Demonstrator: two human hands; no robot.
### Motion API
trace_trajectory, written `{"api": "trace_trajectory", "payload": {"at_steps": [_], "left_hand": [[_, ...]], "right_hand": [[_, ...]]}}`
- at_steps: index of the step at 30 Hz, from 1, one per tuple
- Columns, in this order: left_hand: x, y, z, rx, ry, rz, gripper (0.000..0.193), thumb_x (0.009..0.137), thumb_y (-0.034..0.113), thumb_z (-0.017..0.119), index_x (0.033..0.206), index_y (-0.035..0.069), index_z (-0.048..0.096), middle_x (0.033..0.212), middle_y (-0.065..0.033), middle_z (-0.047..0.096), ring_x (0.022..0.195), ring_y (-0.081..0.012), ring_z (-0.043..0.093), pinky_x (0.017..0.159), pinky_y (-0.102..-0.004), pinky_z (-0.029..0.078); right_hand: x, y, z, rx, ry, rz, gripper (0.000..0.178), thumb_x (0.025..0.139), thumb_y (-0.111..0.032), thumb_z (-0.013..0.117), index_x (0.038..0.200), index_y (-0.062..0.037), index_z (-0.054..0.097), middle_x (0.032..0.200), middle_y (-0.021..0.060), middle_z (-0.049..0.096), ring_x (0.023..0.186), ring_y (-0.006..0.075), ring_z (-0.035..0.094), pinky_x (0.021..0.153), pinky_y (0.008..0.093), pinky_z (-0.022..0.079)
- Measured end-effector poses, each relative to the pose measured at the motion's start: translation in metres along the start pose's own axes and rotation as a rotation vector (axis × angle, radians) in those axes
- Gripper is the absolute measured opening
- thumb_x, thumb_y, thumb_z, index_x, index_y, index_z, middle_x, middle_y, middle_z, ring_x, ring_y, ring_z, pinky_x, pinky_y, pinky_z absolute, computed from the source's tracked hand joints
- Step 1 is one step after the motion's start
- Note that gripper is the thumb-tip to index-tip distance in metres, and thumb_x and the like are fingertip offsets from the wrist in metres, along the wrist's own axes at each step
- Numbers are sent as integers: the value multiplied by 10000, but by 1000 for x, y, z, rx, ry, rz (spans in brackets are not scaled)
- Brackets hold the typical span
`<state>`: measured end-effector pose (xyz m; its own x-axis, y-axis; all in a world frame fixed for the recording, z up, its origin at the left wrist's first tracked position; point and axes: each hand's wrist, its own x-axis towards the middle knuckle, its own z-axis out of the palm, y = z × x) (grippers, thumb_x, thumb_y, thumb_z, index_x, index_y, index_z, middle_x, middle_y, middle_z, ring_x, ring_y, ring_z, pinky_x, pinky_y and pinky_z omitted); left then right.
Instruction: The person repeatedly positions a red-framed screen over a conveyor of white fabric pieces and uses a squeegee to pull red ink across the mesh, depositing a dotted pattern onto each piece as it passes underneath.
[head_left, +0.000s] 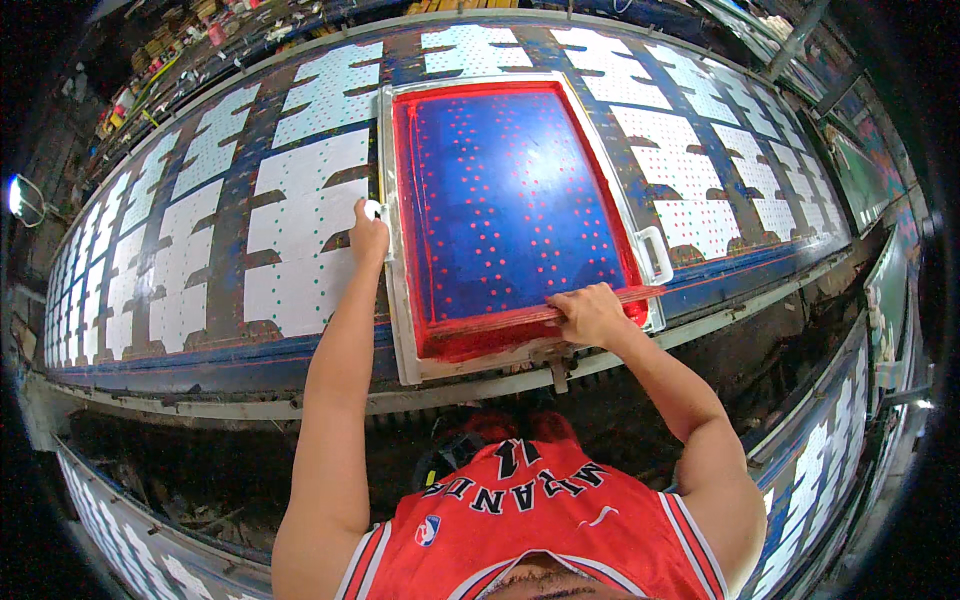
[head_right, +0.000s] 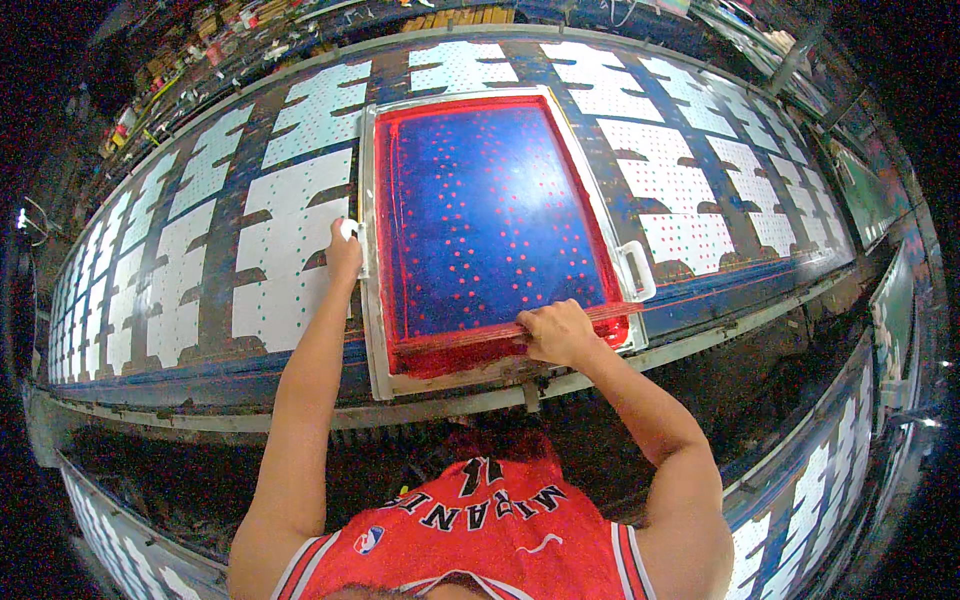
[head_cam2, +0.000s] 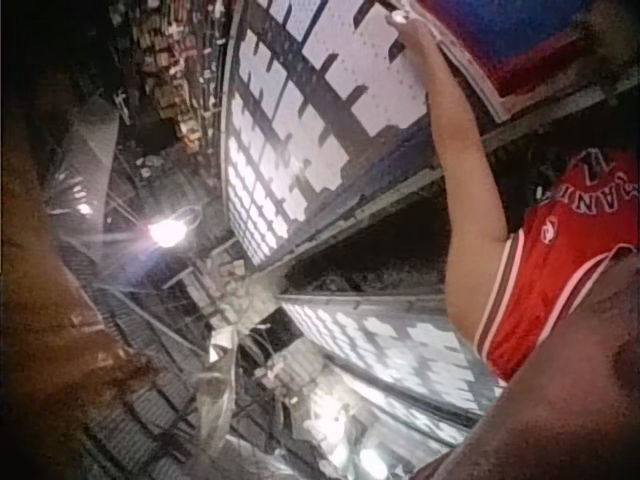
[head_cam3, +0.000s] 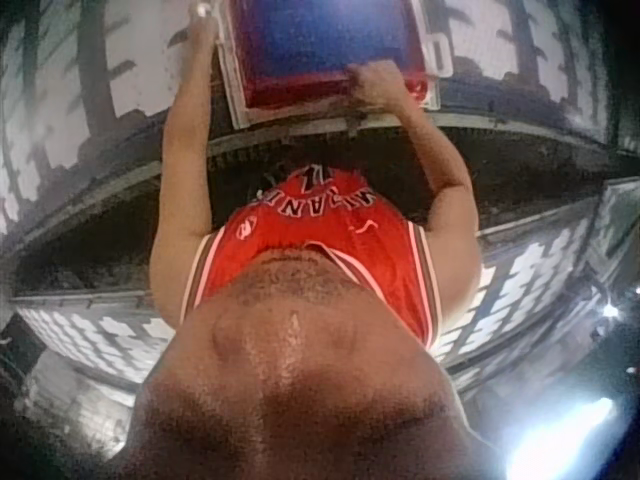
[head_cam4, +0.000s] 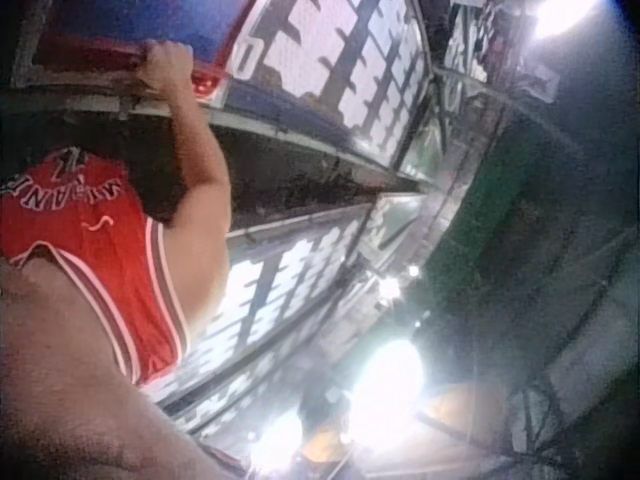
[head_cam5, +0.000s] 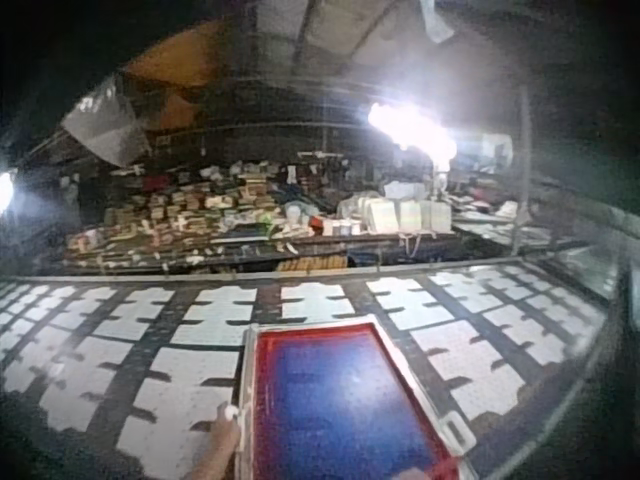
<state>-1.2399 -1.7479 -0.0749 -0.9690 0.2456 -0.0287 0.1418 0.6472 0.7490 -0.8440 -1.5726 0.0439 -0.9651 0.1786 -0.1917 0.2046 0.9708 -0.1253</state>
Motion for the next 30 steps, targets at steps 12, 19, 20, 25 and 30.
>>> {"api": "trace_trajectory", "payload": {"at_steps": [12,19,20,25,30], "left_hand": [[-5,10,-3,22,11,-36,580,928,153,514,1485,261,392,1125,-321,677,1035,-492,658,896,-566,499],[-7,10,-5,32,6,-42,585,920,121,535,1474,239,389,1129,-314,679,1041,-497,651,917,-569,480],[-7,9,-5,36,2,-42,586,918,114,538,1471,236,391,1132,-312,679,1043,-499,649,922,-569,476],[-5,10,-1,105,40,-59,590,915,105,553,1466,242,394,1081,-301,688,1059,-488,641,921,-575,466],[-6,9,3,123,55,-82,580,921,105,560,1460,254,406,1026,-296,694,988,-473,668,872,-573,485]], "right_hand": [[-19,23,50,23,282,-172,384,582,-217,752,913,-86,608,907,71,681,880,275,713,710,421,579],[77,76,26,-66,164,-149,361,642,-272,767,940,-105,648,925,89,708,852,294,718,720,462,574],[94,83,21,-90,141,-122,359,655,-285,763,948,-105,660,921,95,712,838,299,720,714,470,573],[195,123,-4,-82,184,-107,318,724,-318,728,949,-94,699,890,129,728,798,335,725,692,502,568],[298,159,-21,-163,289,-85,294,761,-323,704,941,-92,719,867,142,734,786,358,722,706,511,570]]}}
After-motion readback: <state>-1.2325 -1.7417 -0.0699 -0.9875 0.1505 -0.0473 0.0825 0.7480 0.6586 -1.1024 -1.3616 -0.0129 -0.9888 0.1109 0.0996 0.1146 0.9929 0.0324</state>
